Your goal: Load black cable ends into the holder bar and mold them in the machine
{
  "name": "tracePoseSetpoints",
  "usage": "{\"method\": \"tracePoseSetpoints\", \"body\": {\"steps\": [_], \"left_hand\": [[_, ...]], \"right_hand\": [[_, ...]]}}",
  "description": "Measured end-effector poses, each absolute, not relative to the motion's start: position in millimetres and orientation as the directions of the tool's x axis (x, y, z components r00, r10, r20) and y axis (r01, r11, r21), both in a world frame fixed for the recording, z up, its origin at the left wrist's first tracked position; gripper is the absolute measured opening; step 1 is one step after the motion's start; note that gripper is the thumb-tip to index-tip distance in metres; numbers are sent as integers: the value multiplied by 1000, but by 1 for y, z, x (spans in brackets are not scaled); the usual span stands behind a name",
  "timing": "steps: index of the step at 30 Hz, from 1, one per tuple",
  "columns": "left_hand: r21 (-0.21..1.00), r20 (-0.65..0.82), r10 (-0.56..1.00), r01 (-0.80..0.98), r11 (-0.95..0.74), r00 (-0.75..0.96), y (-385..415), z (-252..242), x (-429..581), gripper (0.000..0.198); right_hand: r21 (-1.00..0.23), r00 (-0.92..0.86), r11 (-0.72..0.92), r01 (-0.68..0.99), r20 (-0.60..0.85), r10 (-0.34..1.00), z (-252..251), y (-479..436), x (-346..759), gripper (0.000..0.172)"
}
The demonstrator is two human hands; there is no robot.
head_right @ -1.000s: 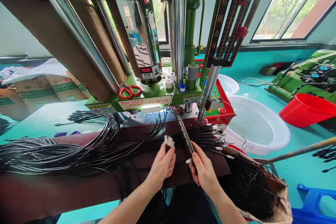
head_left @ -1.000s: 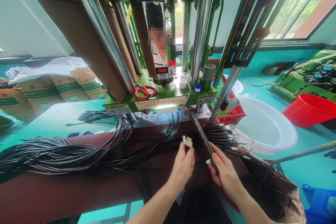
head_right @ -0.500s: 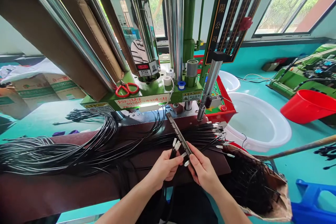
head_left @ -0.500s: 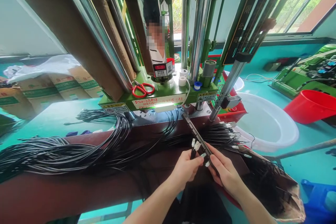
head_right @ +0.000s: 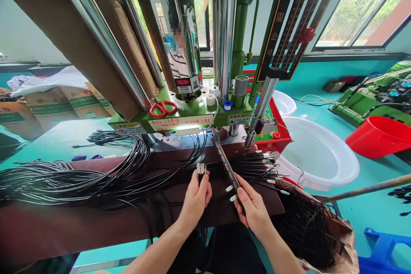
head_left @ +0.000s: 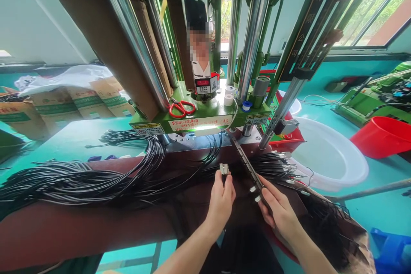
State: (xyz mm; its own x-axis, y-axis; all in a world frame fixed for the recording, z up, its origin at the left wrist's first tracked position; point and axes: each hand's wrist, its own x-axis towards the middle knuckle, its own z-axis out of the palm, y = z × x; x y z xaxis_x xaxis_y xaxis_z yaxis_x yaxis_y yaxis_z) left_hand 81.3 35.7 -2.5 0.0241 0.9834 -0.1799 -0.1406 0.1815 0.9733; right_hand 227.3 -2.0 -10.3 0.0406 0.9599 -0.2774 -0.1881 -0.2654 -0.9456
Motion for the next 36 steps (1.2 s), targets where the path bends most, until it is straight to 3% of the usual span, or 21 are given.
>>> {"method": "tracePoseSetpoints", "body": {"steps": [5, 7, 16, 26, 33, 36], "left_hand": [[898, -363, 862, -113, 425, 354, 35, -1, 82, 28], [879, -392, 832, -106, 465, 393, 35, -3, 82, 29], [827, -394, 810, -217, 518, 434, 41, -7, 77, 32], [844, -379, 837, -223, 487, 394, 37, -15, 80, 36], [891, -370, 873, -145, 430, 316, 35, -11, 79, 33], [943, -289, 920, -85, 321, 265, 35, -10, 77, 34]], "right_hand": [[-943, -17, -280, -182, -282, 959, -13, -1, 230, 52], [-946, -24, -275, -172, -275, 961, -13, -1, 232, 51], [-938, -124, -311, -150, -294, 948, -17, 1, 240, 59], [-957, -134, -259, -130, -241, 961, -22, 1, 242, 54], [-982, -168, -186, 37, -190, 967, -23, 0, 237, 61], [-982, -167, -182, 58, -190, 968, -22, -1, 235, 60]]}}
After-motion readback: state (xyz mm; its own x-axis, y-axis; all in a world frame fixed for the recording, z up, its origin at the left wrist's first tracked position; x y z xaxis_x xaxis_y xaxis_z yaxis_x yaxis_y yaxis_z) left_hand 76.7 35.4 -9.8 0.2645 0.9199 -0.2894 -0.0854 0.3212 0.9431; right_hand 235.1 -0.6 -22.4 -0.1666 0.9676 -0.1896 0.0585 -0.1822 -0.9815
